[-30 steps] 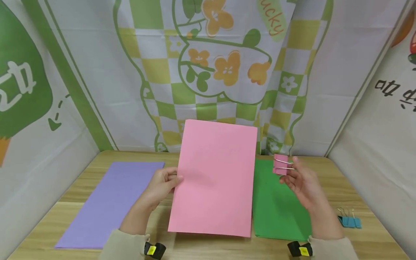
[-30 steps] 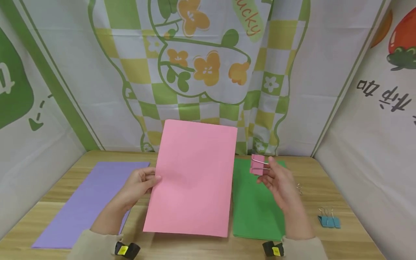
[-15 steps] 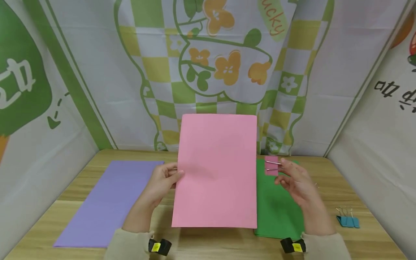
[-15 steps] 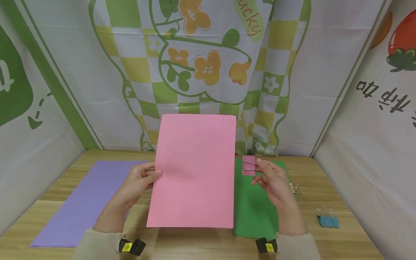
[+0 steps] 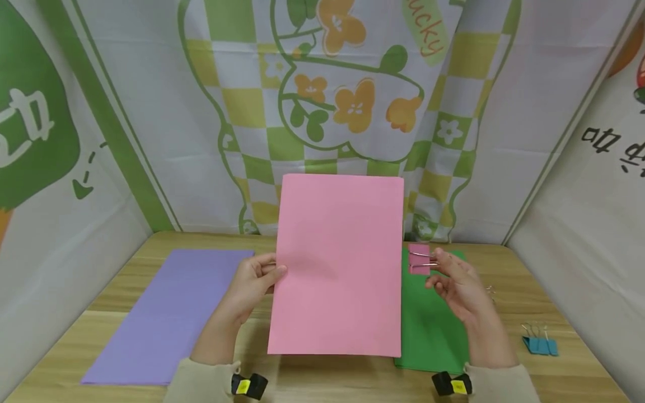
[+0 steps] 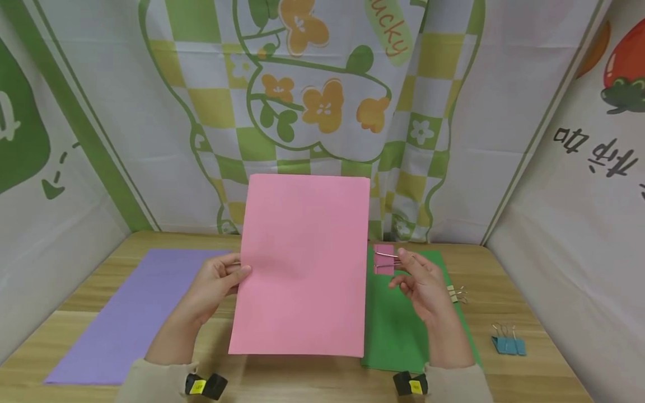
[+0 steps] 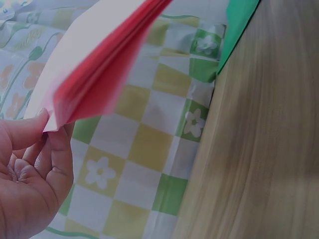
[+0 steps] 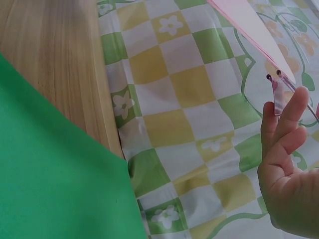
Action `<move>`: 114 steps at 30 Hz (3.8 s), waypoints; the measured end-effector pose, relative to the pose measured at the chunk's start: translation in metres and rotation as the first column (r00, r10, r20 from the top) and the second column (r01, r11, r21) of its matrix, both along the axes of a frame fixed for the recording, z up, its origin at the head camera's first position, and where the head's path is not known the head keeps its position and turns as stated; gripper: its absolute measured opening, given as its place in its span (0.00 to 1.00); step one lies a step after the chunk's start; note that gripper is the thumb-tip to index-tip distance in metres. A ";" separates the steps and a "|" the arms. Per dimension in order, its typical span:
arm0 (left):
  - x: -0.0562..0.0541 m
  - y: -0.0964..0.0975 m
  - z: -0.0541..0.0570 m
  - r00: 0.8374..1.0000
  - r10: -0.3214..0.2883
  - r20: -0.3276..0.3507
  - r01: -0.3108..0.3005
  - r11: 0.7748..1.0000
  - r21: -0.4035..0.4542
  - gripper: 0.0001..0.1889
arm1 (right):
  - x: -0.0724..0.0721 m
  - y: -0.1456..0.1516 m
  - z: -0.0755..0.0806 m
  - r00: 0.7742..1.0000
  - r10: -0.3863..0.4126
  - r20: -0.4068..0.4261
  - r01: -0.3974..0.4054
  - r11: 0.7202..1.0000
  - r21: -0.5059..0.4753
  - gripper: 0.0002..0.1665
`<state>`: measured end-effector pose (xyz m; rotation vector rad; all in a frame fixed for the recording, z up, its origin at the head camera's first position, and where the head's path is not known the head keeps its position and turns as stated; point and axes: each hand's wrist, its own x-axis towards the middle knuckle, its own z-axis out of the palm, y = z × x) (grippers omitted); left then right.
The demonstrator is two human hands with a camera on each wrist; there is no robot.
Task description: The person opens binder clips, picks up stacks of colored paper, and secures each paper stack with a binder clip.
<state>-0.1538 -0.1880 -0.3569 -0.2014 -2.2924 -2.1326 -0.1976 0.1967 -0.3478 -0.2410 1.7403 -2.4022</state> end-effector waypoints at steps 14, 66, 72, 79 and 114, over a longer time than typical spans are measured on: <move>0.001 0.005 -0.003 1.000 -0.015 -0.022 0.015 1.000 -0.019 0.16 | 0.002 -0.002 0.001 1.000 0.014 0.017 -0.013 1.000 -0.019 0.12; 0.000 0.017 -0.008 1.000 -0.020 0.011 0.020 1.000 0.000 0.17 | 0.001 -0.020 -0.005 0.996 -0.032 -0.084 0.029 0.999 -0.028 0.15; -0.002 0.018 -0.009 1.000 -0.020 0.013 0.020 1.000 -0.007 0.18 | 0.003 -0.019 -0.003 0.999 -0.022 -0.049 0.020 0.999 -0.040 0.14; -0.001 0.016 -0.008 0.999 -0.027 0.018 0.027 1.000 0.000 0.17 | 0.002 -0.019 -0.002 1.000 -0.013 -0.019 0.012 1.000 -0.020 0.12; 0.008 -0.011 -0.008 0.993 -0.102 0.053 0.103 0.995 -0.016 0.19 | 0.002 -0.018 0.004 0.966 0.256 -0.023 -0.251 0.960 0.126 0.06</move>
